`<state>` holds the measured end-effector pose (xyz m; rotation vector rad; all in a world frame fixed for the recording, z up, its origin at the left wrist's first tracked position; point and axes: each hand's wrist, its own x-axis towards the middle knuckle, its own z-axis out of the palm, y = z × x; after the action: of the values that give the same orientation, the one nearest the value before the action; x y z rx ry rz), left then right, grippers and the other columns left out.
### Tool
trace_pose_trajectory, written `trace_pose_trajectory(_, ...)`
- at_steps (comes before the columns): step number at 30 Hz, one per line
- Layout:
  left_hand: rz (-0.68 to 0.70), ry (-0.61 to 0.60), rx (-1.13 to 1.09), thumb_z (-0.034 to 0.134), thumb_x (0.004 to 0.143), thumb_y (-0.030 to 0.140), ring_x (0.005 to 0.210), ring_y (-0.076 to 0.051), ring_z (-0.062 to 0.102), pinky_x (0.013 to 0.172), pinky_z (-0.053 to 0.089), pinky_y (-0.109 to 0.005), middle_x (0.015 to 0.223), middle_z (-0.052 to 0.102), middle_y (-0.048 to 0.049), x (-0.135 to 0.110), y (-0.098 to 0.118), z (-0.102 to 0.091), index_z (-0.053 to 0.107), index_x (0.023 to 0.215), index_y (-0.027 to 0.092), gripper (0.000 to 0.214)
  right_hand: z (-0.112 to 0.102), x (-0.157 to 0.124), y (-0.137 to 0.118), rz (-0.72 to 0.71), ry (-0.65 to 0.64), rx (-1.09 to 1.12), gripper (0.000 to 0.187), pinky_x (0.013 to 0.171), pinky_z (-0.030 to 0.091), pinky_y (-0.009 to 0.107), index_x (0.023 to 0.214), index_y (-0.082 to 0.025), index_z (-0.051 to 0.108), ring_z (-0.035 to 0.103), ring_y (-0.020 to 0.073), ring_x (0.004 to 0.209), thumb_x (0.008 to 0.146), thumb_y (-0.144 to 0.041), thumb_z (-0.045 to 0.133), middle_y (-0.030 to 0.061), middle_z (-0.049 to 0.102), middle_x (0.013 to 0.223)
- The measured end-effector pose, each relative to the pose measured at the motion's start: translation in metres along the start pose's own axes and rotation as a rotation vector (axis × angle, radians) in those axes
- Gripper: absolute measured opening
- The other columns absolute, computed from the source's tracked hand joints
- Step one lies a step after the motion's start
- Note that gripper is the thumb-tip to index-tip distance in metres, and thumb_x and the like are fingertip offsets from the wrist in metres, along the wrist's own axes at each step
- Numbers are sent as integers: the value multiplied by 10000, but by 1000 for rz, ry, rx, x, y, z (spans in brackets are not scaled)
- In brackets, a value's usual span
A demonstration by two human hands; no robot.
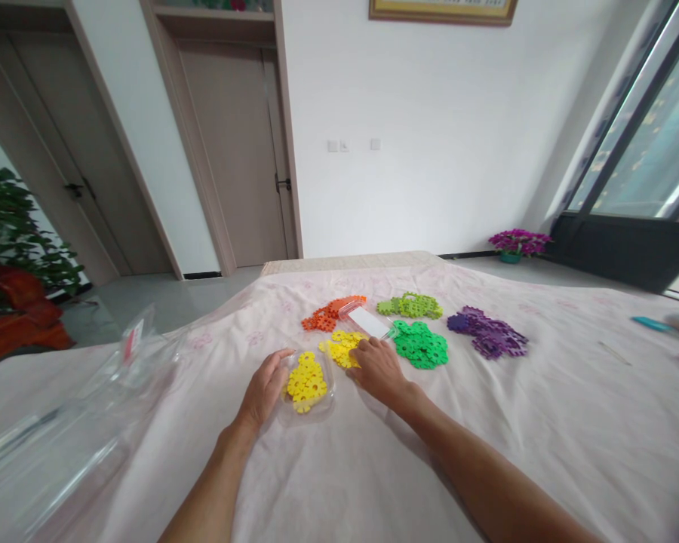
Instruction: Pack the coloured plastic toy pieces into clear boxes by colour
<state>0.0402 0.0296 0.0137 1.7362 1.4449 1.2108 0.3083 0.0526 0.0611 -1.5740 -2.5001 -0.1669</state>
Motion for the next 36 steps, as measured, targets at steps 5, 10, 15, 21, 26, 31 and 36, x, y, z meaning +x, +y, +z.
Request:
trace_pose_trajectory(5, -4, 6, -8, 445, 876, 343, 1228, -245, 538, 1092, 355, -397, 1317, 599, -77, -1, 4, -1, 597, 1216, 200, 399, 1, 3, 0, -40, 29, -48, 237, 790, 354, 340, 929, -181, 692, 576, 238, 947, 952, -271, 475, 120, 679, 957)
trace_pose_trajectory(10, -18, 1, -13, 445, 872, 338, 1224, -249, 535, 1078, 363, -400, 1312, 599, -78, -1, 5, -1, 595, 1219, 203, 402, 1, 5, 6, 13, 80, -19, 256, 757, 355, 317, 907, -192, 670, 601, 215, 889, 976, -287, 443, 100, 685, 937)
trace_pose_trajectory(15, -16, -2, 9, 433, 867, 325, 1203, -245, 543, 1071, 365, -397, 1293, 607, -74, -1, 7, -1, 592, 1216, 203, 402, -2, 4, 7, 83, 229, 200, 321, 687, 343, 262, 858, -197, 612, 589, 159, 784, 1007, -346, 370, 53, 662, 878)
trace_pose_trajectory(21, -17, 3, -9, 440, 877, 365, 1195, -247, 551, 1073, 362, -396, 1280, 616, -74, -2, 8, -1, 596, 1214, 200, 406, -5, 4, -10, 0, 378, 564, 383, 620, 331, 235, 678, -193, 507, 497, 123, 652, 993, -377, 393, -4, 560, 677)
trace_pose_trajectory(26, -25, -3, -17, 440, 879, 378, 1208, -244, 543, 1057, 376, -386, 1306, 602, -61, -2, 9, 0, 593, 1221, 216, 408, -7, 1, -26, -81, 265, 678, 319, 653, 379, 231, 736, -193, 612, 566, 130, 702, 965, -362, 469, 5, 645, 743)
trace_pose_trajectory(31, -12, 14, -10, 453, 871, 377, 1221, -246, 534, 1080, 357, -388, 1299, 610, -73, -2, 10, 1, 606, 1213, 204, 413, -3, 1, -27, -106, 278, 758, 209, 861, 444, 276, 1056, -227, 688, 634, 171, 963, 930, -294, 536, 46, 710, 1039)
trace_pose_trajectory(36, -20, 14, -27, 452, 867, 387, 1206, -250, 552, 1065, 379, -397, 1290, 617, -81, -2, 9, 1, 601, 1218, 197, 426, -3, 0, -29, -145, 312, 798, 205, 825, 466, 273, 1069, -225, 686, 633, 155, 896, 917, -258, 554, 44, 701, 993)
